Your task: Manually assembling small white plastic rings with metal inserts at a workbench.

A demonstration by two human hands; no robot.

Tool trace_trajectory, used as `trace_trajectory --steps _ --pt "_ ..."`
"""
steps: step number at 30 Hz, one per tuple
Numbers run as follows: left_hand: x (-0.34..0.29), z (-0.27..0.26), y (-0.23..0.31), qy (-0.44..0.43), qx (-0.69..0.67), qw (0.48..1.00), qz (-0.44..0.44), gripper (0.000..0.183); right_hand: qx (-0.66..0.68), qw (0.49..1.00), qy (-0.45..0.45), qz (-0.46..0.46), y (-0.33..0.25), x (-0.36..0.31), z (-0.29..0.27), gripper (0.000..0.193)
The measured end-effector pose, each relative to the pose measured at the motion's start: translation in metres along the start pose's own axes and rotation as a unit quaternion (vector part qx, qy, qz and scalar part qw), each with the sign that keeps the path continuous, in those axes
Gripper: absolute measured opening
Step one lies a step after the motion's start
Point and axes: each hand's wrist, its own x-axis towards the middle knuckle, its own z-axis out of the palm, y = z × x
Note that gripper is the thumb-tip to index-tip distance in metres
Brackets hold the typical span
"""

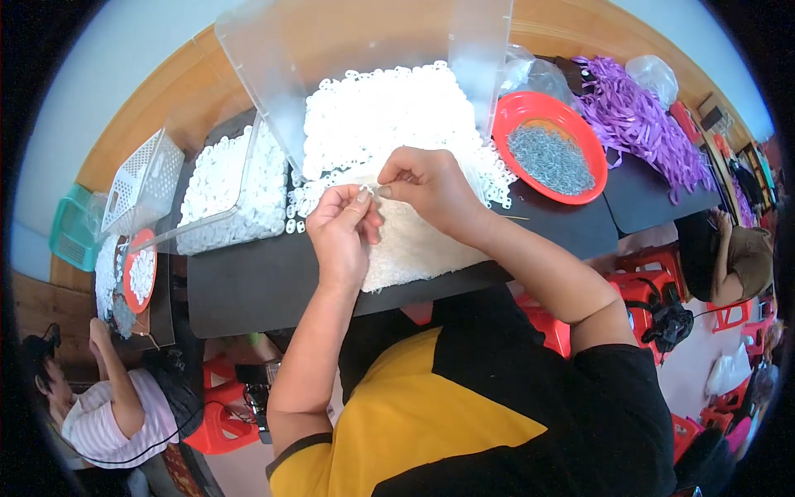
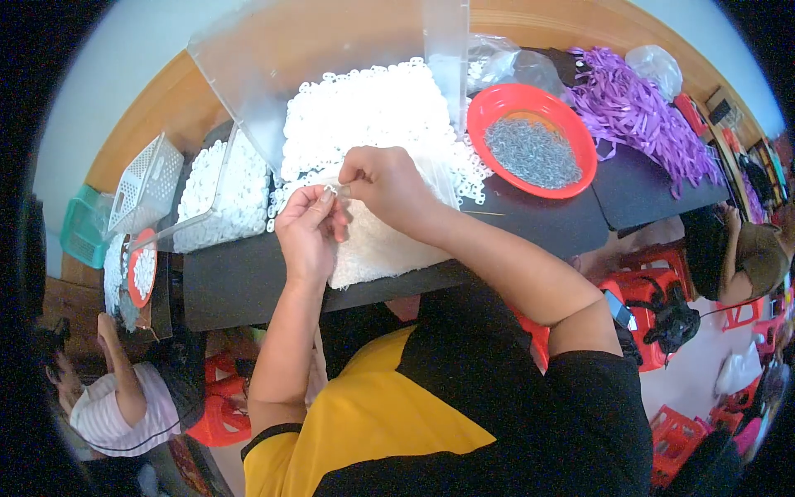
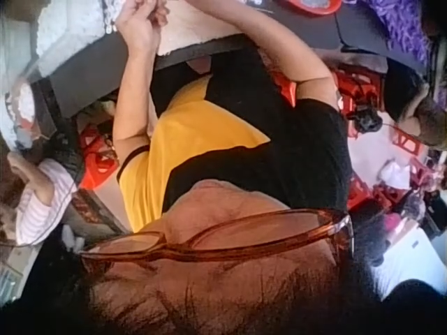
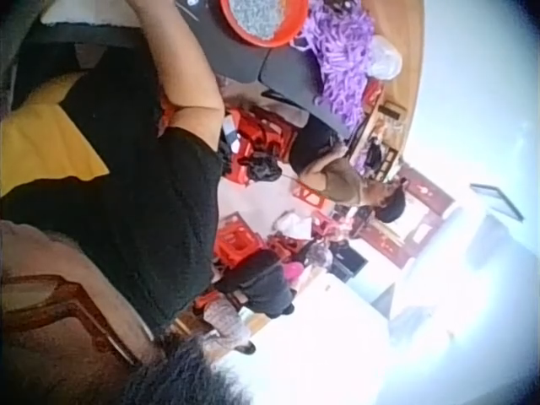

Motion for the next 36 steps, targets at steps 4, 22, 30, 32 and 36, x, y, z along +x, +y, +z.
trace_trajectory --steps 4,22,30,32,36 --pt "0.000 -0.002 0.000 -0.002 0.009 1.000 0.001 0.007 -0.003 1.000 -0.001 -0.002 -0.006 0.001 -0.003 0.008" --pt "-0.006 0.004 -0.003 0.023 0.115 0.993 0.023 0.006 -0.026 0.998 -0.008 -0.051 0.008 -0.005 0.008 0.013" --pt "-0.006 0.005 -0.003 0.023 0.124 0.992 0.029 0.005 -0.064 0.993 0.004 -0.101 0.012 -0.005 0.009 0.016" --pt "-0.006 0.005 -0.003 0.023 0.124 0.992 0.029 0.005 -0.074 0.991 0.003 -0.113 0.012 -0.005 0.010 0.016" --pt "-0.006 0.004 -0.004 0.011 0.129 0.991 0.035 0.006 -0.072 0.990 0.003 -0.121 0.010 -0.005 0.009 0.017"
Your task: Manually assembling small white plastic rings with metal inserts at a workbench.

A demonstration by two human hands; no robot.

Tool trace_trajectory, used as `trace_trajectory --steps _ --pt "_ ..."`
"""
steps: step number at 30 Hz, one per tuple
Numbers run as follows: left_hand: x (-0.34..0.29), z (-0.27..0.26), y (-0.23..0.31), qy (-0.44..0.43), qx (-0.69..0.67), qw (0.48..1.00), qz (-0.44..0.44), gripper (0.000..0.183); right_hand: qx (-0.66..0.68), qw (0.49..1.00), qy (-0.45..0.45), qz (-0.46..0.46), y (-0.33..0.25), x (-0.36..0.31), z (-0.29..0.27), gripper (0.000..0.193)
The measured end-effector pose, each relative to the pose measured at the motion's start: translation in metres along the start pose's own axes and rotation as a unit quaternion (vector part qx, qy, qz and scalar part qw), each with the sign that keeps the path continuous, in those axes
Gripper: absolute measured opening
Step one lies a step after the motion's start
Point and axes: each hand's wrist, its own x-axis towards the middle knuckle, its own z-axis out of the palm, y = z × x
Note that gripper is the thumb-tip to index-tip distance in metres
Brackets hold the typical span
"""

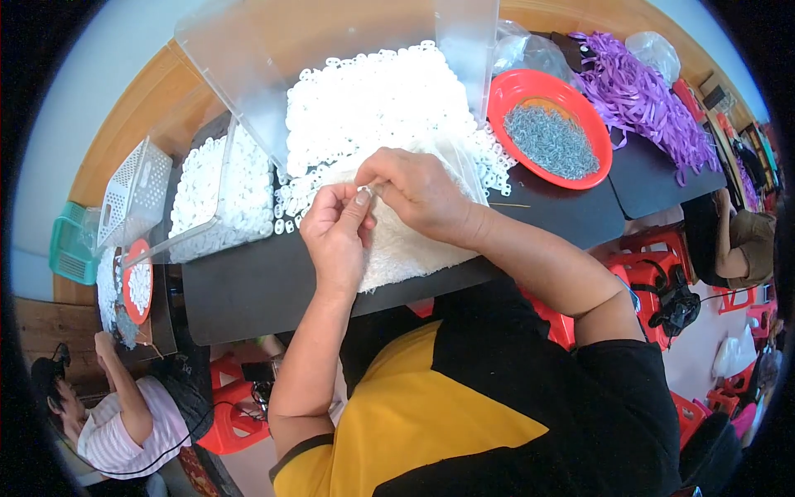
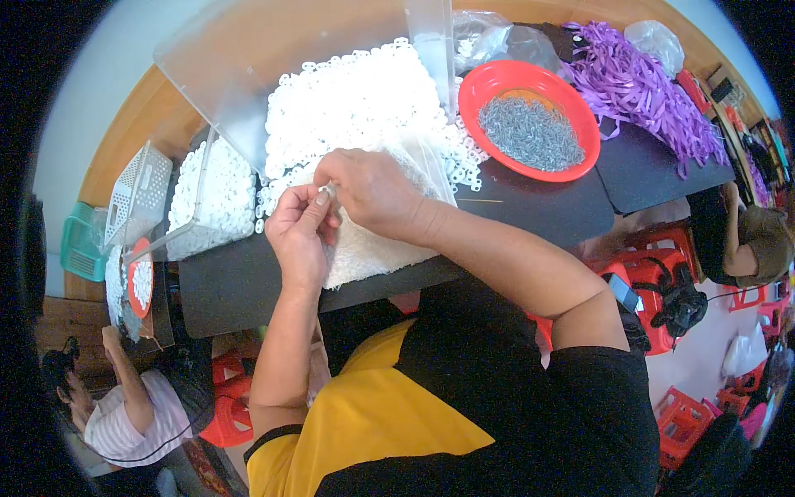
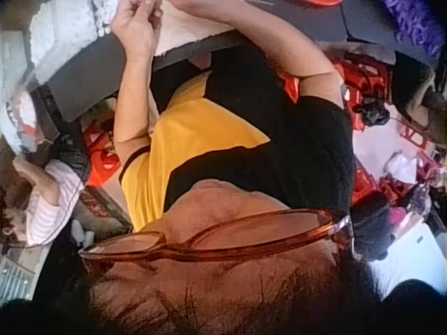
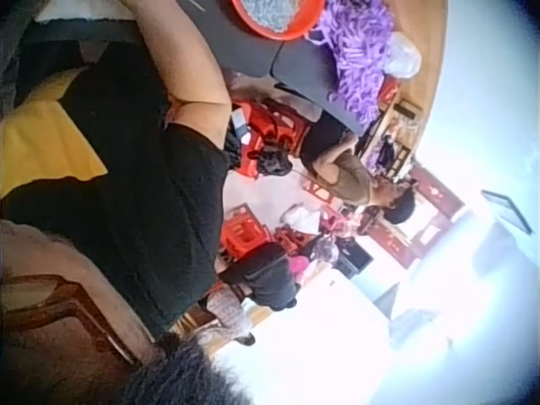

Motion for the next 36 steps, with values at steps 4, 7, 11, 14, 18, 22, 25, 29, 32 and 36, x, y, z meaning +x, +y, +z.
trace_trajectory --steps 4,7,11,14,18,22,25,29,32,36 --pt "-0.001 0.000 -0.002 0.001 0.018 1.000 0.006 0.006 -0.021 1.000 -0.001 -0.020 -0.001 0.001 0.000 0.020" --pt "-0.002 0.001 0.000 -0.002 0.032 0.999 -0.007 0.005 -0.035 0.999 0.001 -0.030 -0.003 -0.001 0.002 0.022" --pt "-0.003 0.000 -0.006 -0.001 0.018 1.000 0.001 0.005 -0.012 0.998 0.026 -0.047 -0.004 -0.003 0.009 0.023" --pt "-0.003 -0.001 -0.009 0.009 -0.007 1.000 0.006 0.005 0.008 0.997 0.053 -0.063 -0.004 -0.003 0.015 0.023" --pt "-0.001 0.001 -0.005 0.014 -0.008 1.000 -0.015 0.006 0.019 0.998 0.047 -0.044 0.001 -0.003 0.013 0.024" --pt "0.000 0.000 -0.002 0.020 -0.012 0.999 -0.035 0.008 0.018 0.999 0.023 0.025 -0.002 -0.002 0.004 0.024" --pt "0.001 0.000 -0.002 0.023 -0.031 0.999 -0.037 0.008 0.012 0.999 0.014 0.034 -0.002 -0.002 0.002 0.024" --pt "0.002 0.000 -0.001 0.020 -0.043 0.998 -0.040 0.008 -0.046 0.998 0.040 0.029 0.003 -0.004 0.005 0.018" --pt "0.002 0.000 0.001 0.028 -0.039 0.998 -0.044 0.008 -0.096 0.994 0.022 0.052 -0.001 -0.002 0.001 0.012" --pt "0.002 0.000 0.001 0.020 -0.045 0.998 -0.034 0.008 -0.088 0.993 -0.007 0.077 -0.005 0.001 -0.001 0.010"
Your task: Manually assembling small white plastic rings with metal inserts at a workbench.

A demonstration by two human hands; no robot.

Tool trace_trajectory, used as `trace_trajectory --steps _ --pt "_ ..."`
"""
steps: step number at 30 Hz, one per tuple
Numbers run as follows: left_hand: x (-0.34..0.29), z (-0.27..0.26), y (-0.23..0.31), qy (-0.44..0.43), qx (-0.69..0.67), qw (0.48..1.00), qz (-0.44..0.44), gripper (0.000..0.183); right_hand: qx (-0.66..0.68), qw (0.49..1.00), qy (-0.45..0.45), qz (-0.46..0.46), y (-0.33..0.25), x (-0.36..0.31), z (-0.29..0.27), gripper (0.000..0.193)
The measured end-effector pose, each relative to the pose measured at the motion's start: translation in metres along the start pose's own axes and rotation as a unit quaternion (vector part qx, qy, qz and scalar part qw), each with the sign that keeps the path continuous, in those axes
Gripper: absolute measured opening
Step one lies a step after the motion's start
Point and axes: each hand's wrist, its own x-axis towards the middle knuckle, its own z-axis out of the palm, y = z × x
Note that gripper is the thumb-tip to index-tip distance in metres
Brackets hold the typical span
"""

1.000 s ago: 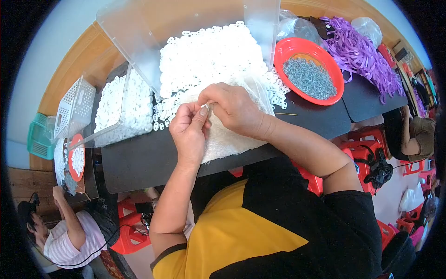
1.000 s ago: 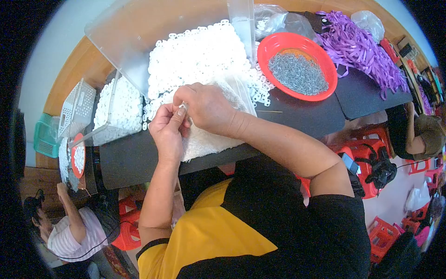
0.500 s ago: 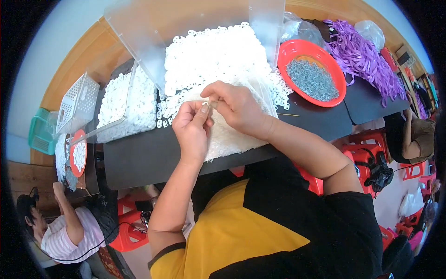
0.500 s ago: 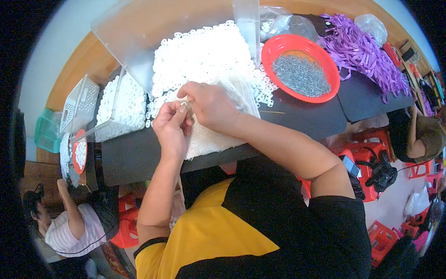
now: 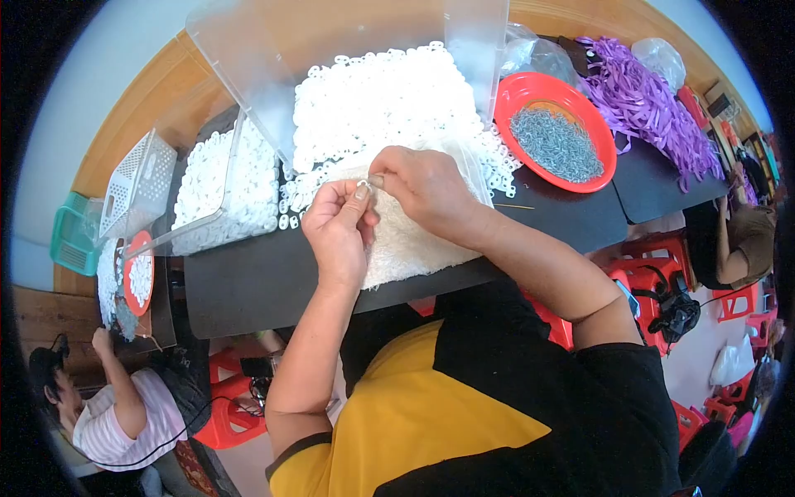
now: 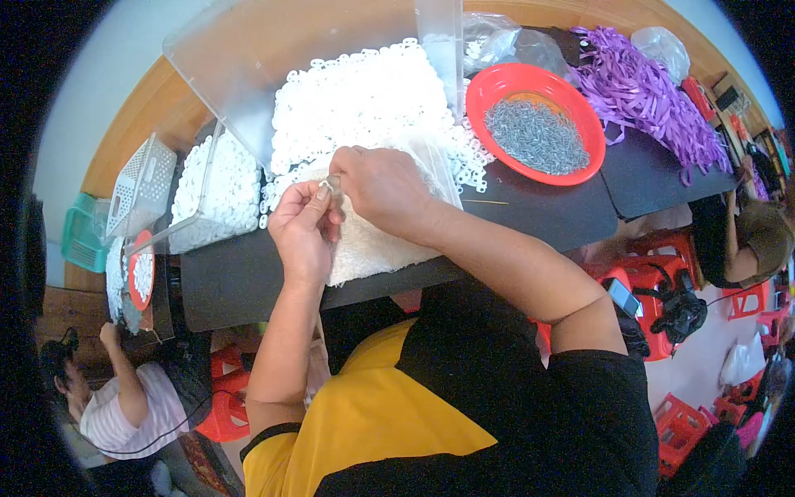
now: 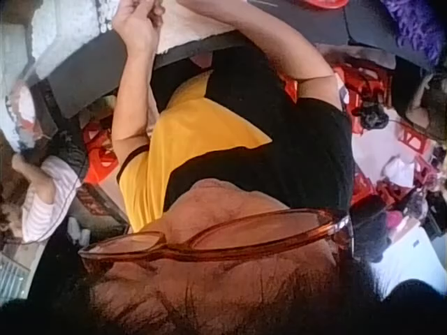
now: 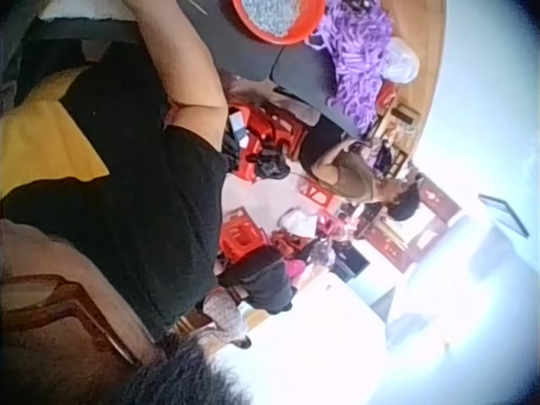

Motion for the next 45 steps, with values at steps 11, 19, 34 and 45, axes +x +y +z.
trace_trajectory --steps 11,19,34,45 --pt "0.000 -0.002 0.001 -0.011 -0.017 1.000 0.000 0.007 -0.007 0.999 -0.029 0.043 0.000 -0.001 0.004 0.012" --pt "0.002 -0.006 0.003 -0.033 -0.013 0.999 0.009 0.005 0.151 0.986 -0.027 0.070 0.005 -0.002 -0.001 0.014" --pt "0.007 -0.015 0.012 -0.087 0.003 0.996 -0.029 0.006 0.209 0.972 -0.033 0.102 0.004 -0.004 -0.003 0.017" --pt "0.002 -0.010 0.007 -0.054 0.020 0.998 -0.024 0.004 0.247 0.958 -0.027 0.143 -0.004 -0.010 -0.002 0.014"
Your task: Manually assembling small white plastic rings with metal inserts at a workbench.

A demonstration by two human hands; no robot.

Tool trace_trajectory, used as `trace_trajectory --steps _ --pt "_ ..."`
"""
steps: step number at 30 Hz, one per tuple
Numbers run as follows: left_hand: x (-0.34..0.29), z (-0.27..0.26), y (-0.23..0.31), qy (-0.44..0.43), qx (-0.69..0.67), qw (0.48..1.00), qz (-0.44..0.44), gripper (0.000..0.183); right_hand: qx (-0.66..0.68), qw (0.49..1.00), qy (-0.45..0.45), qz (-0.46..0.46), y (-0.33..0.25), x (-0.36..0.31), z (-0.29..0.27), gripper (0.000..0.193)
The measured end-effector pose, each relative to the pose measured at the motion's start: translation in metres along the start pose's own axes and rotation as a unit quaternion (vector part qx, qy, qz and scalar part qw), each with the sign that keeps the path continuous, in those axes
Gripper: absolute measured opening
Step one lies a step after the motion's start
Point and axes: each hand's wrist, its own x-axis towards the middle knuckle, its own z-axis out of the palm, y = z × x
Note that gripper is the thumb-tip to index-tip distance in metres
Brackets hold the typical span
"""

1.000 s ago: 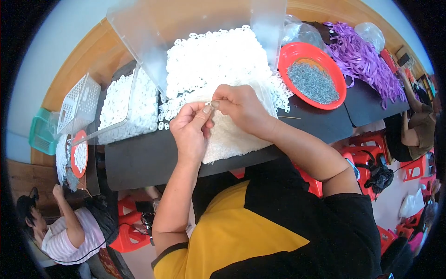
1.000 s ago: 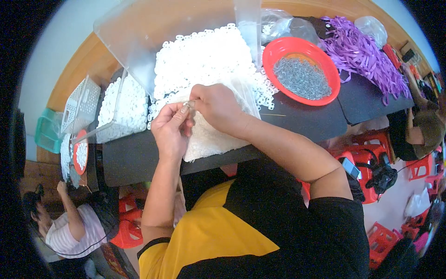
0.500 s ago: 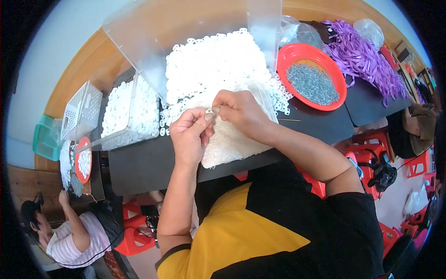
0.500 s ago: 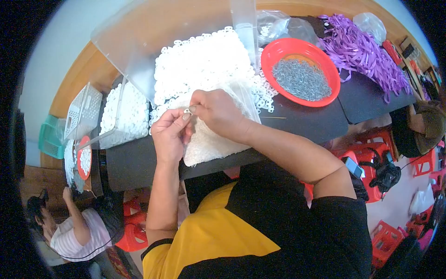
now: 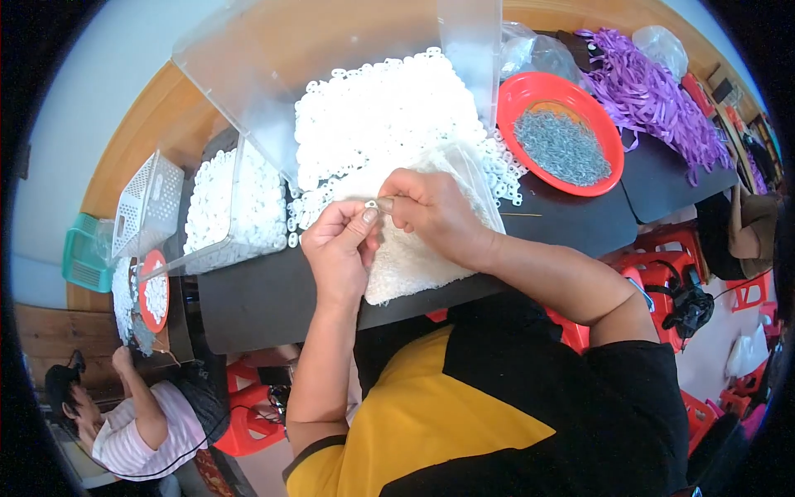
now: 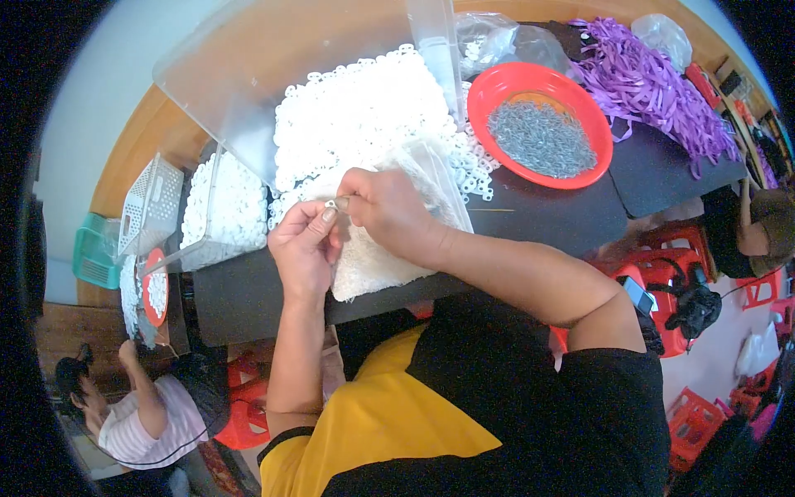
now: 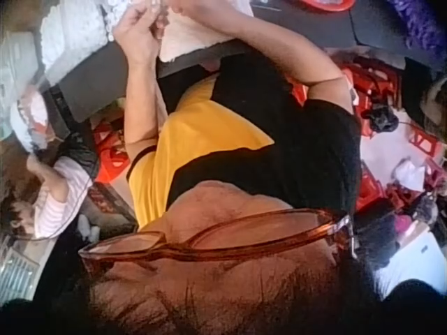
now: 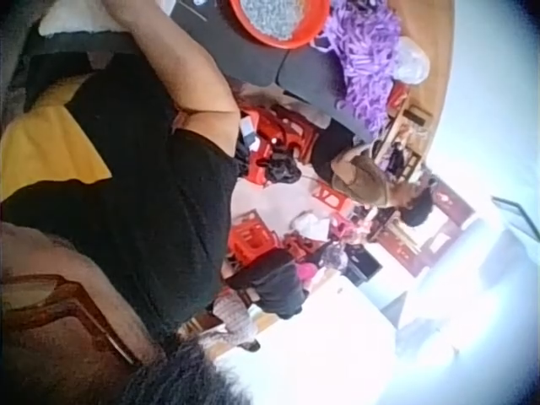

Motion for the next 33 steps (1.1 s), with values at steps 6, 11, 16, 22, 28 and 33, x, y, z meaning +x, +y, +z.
trace_trajectory --steps 6,11,16,22,28,33 --pt "-0.005 0.007 -0.006 0.025 -0.030 0.999 0.037 0.004 0.011 1.000 0.009 -0.009 -0.002 -0.003 0.003 0.014" --pt "-0.005 0.006 -0.013 0.016 -0.054 0.997 0.060 0.004 0.022 0.999 0.011 -0.037 0.004 -0.001 0.007 0.013" --pt "-0.003 0.003 -0.009 0.028 -0.058 0.997 0.037 0.006 0.001 0.999 0.009 -0.053 0.007 0.000 0.008 0.013" --pt "0.002 0.003 -0.003 0.039 -0.024 0.999 -0.005 0.009 -0.029 0.997 0.013 -0.064 0.015 0.003 0.004 0.014" --pt "0.005 -0.002 -0.001 0.020 0.074 0.997 0.005 0.006 -0.070 0.994 0.017 -0.079 0.013 0.003 0.002 0.013" --pt "0.003 0.002 0.001 0.009 0.083 0.996 0.002 0.006 -0.089 0.993 0.015 -0.075 0.013 0.004 0.002 0.012"
